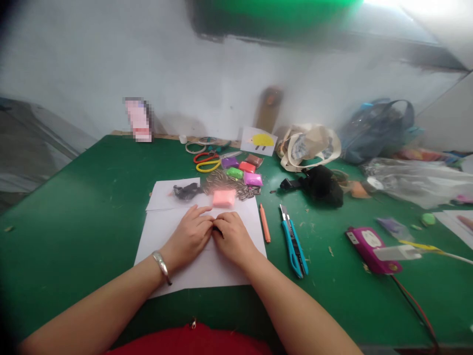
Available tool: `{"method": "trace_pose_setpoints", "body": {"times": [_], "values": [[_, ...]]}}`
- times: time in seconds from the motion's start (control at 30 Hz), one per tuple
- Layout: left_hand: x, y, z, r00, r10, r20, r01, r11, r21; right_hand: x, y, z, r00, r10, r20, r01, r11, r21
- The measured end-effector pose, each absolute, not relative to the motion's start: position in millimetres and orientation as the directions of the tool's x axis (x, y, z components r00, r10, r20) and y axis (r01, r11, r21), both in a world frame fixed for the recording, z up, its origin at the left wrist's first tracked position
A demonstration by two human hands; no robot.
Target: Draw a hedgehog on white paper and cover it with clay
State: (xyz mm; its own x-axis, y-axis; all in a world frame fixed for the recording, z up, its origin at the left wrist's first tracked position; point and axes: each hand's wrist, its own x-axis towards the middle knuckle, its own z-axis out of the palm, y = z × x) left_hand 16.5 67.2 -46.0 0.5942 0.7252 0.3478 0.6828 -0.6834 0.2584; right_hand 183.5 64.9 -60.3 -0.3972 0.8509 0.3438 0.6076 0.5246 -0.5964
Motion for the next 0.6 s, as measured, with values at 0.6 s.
{"method": "trace_pose_setpoints", "body": {"times": [0.6], "values": [[-14, 78, -26, 0.225, 0.901, 0.372, 0.836, -0.374, 0.4, 183, 63, -57, -0.378, 0.854, 0.357, 0.598, 0.52, -0.61]]}}
